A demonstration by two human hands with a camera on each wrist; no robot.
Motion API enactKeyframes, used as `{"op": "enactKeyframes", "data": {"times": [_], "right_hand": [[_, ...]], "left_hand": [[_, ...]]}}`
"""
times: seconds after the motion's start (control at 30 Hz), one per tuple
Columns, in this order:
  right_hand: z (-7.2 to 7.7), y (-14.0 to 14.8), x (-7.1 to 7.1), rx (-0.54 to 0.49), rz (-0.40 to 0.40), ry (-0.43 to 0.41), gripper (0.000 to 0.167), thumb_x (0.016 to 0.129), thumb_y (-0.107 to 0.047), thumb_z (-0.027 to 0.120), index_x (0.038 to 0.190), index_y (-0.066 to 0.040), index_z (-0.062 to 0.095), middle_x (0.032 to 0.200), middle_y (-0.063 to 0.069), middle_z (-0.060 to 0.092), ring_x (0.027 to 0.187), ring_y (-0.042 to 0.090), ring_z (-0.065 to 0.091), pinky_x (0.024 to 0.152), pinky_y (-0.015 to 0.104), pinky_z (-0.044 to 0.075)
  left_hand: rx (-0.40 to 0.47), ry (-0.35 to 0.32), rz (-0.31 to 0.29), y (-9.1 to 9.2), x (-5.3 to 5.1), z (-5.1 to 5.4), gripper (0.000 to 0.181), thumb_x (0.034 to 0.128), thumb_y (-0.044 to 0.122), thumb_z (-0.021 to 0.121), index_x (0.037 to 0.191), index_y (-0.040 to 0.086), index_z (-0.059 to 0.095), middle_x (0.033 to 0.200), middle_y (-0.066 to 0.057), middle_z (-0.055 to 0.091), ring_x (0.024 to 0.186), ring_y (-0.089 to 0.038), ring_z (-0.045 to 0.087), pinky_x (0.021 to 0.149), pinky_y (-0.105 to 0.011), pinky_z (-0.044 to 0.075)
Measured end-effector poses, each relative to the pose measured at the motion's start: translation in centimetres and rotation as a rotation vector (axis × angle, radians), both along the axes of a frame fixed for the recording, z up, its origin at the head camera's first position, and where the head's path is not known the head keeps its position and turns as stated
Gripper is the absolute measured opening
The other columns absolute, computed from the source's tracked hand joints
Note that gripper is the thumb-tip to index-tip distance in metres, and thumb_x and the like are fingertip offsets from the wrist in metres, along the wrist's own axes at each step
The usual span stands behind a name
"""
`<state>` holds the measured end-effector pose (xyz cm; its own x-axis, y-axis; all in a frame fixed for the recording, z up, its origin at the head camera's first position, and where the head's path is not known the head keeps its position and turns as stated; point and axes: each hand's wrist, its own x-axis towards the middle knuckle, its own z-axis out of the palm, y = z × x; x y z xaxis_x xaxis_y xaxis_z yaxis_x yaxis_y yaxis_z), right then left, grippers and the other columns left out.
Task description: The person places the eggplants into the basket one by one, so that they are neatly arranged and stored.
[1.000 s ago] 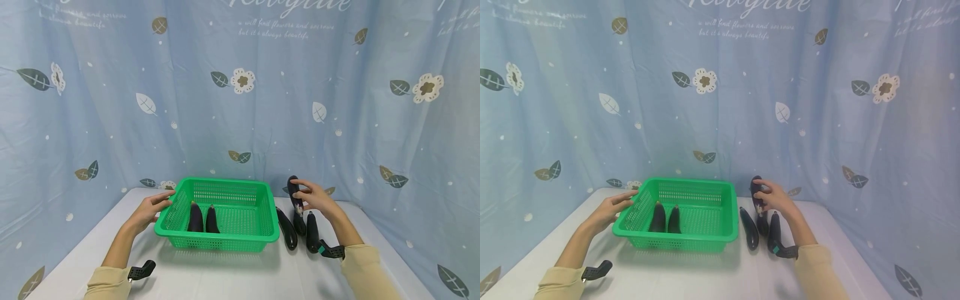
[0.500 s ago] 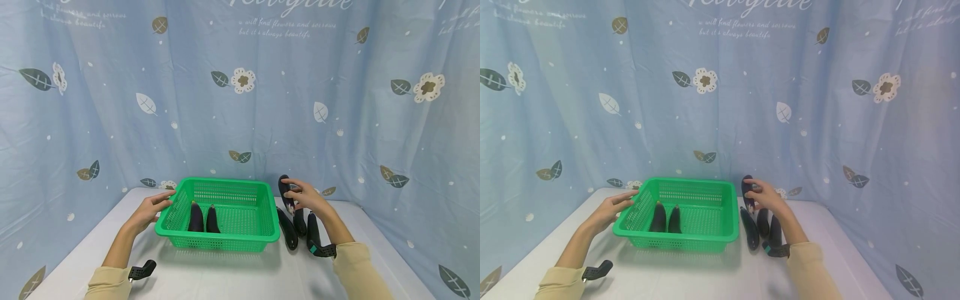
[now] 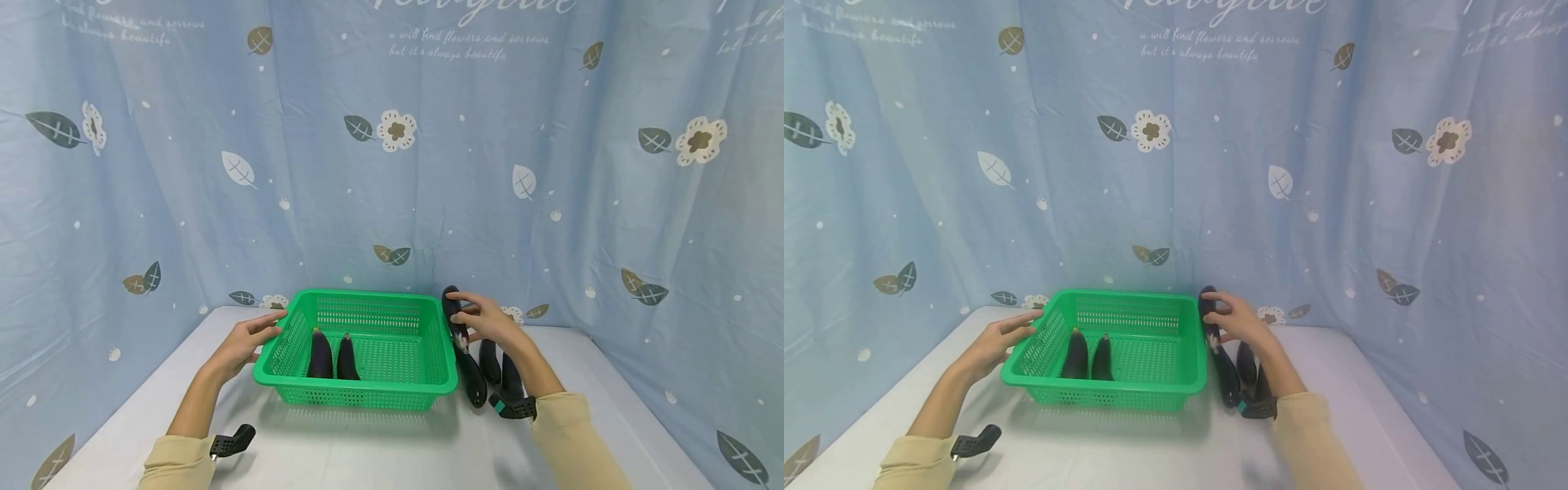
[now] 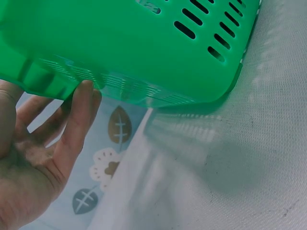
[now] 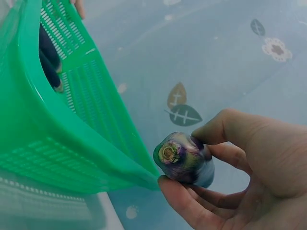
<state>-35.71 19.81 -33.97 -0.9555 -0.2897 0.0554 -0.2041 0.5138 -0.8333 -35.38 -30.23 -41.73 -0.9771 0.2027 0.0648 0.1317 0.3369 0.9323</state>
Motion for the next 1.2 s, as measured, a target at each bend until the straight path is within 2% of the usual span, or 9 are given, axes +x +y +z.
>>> {"op": "enactKeyframes", "data": {"times": [0.2,0.5,0.77,0.97,1.2], "right_hand": [[0.0,-1.0,0.0,-0.008,-0.028,-0.018,0.051,0.097,-0.024,0.059,0.147,-0.023,0.046,0.136,0.024,0.054,0.113,0.035,0.062,0.075,0.040,0.059],[-0.2,-2.0,0.0,-0.015,0.021,-0.007,0.051,0.098,-0.023,0.058,0.147,-0.021,0.045,0.138,0.025,0.052,0.115,0.036,0.060,0.079,0.042,0.059],[-0.6,-3.1,-0.1,-0.028,0.007,-0.028,0.049,0.097,-0.022,0.060,0.145,-0.024,0.049,0.137,0.022,0.054,0.108,0.029,0.064,0.076,0.040,0.059],[-0.3,-4.0,0.3,-0.021,0.043,-0.023,0.050,0.097,-0.021,0.058,0.146,-0.020,0.047,0.138,0.024,0.051,0.101,0.028,0.065,0.071,0.039,0.059],[-0.6,-4.9,0.0,-0.035,0.069,-0.051,0.050,0.097,-0.023,0.060,0.145,-0.023,0.048,0.141,0.024,0.047,0.109,0.031,0.063,0.074,0.041,0.059]], "left_hand": [[-0.001,-0.005,0.002,0.0,0.0,0.0,0.064,0.0984,0.043,0.057,0.154,0.021,0.034,0.163,-0.020,0.018,0.146,-0.047,0.023,0.097,-0.060,0.046],[0.002,-0.015,0.006,0.0,-0.1,0.0,0.064,0.0980,0.044,0.057,0.154,0.022,0.035,0.163,-0.019,0.018,0.146,-0.047,0.023,0.098,-0.062,0.044],[-0.002,-0.014,0.008,0.0,-0.2,-0.1,0.065,0.0975,0.045,0.057,0.154,0.023,0.035,0.164,-0.016,0.019,0.146,-0.047,0.024,0.099,-0.062,0.044],[-0.002,-0.011,0.007,-0.1,-0.2,-0.1,0.064,0.0978,0.044,0.057,0.154,0.023,0.035,0.164,-0.014,0.019,0.146,-0.046,0.024,0.098,-0.063,0.044],[-0.004,-0.012,0.011,0.0,-0.1,-0.1,0.063,0.0981,0.044,0.057,0.154,0.023,0.036,0.164,-0.013,0.020,0.146,-0.046,0.023,0.099,-0.061,0.045]]}}
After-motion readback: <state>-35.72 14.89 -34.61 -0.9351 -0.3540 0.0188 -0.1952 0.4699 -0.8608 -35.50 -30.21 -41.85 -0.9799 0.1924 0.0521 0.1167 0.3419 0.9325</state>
